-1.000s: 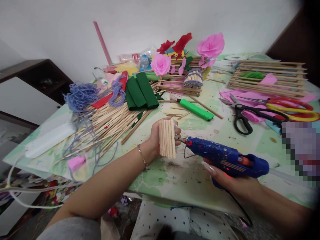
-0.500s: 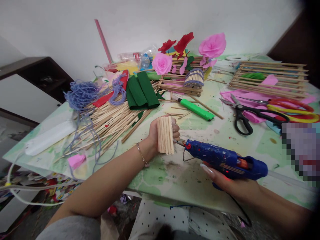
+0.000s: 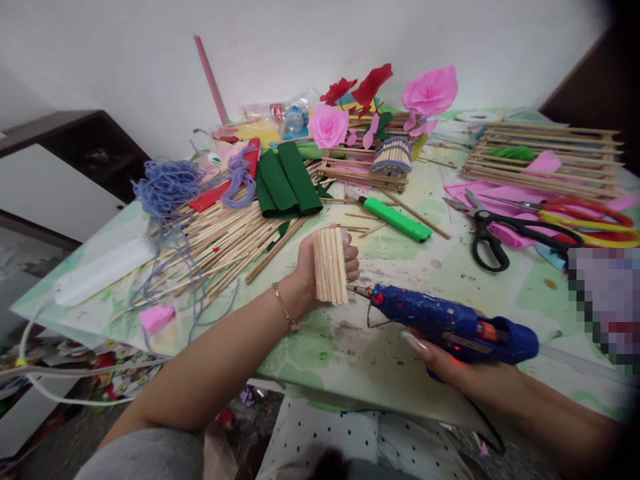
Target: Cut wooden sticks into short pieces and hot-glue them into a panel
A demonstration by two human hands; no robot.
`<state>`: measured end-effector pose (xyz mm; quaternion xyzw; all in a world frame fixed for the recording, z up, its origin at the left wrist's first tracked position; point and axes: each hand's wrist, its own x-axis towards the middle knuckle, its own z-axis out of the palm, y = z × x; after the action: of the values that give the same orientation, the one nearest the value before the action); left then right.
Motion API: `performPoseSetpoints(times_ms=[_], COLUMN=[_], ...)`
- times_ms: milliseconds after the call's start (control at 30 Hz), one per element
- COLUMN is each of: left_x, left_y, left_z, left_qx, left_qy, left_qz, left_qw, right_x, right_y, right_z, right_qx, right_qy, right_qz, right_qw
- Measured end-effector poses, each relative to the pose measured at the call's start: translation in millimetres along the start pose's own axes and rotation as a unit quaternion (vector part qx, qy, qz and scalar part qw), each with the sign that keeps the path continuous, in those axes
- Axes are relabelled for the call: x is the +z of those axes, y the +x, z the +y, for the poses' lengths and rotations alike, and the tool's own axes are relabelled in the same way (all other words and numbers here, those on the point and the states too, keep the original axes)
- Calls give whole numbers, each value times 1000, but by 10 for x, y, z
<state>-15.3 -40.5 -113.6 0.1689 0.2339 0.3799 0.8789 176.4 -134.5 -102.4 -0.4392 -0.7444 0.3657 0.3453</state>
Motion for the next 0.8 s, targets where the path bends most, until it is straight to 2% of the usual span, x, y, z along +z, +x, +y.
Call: performPoseSetpoints(times_ms=[300, 567, 800], left_x=[2, 5, -5], left_y=[-16, -19, -21], left_z=[13, 15, 28], left_qx=[16, 18, 23], left_qy=[-6, -19, -10], left_qz=[-6, 16, 8], left_qw=[1000, 1000, 1000], right_x=[5, -6, -15], right_y=[6, -7, -16], right_z=[18, 62, 44], right_qx=[-41, -55, -63], right_qy=[10, -18, -32], right_qz=[-7, -13, -21], right_qw=[999, 998, 997])
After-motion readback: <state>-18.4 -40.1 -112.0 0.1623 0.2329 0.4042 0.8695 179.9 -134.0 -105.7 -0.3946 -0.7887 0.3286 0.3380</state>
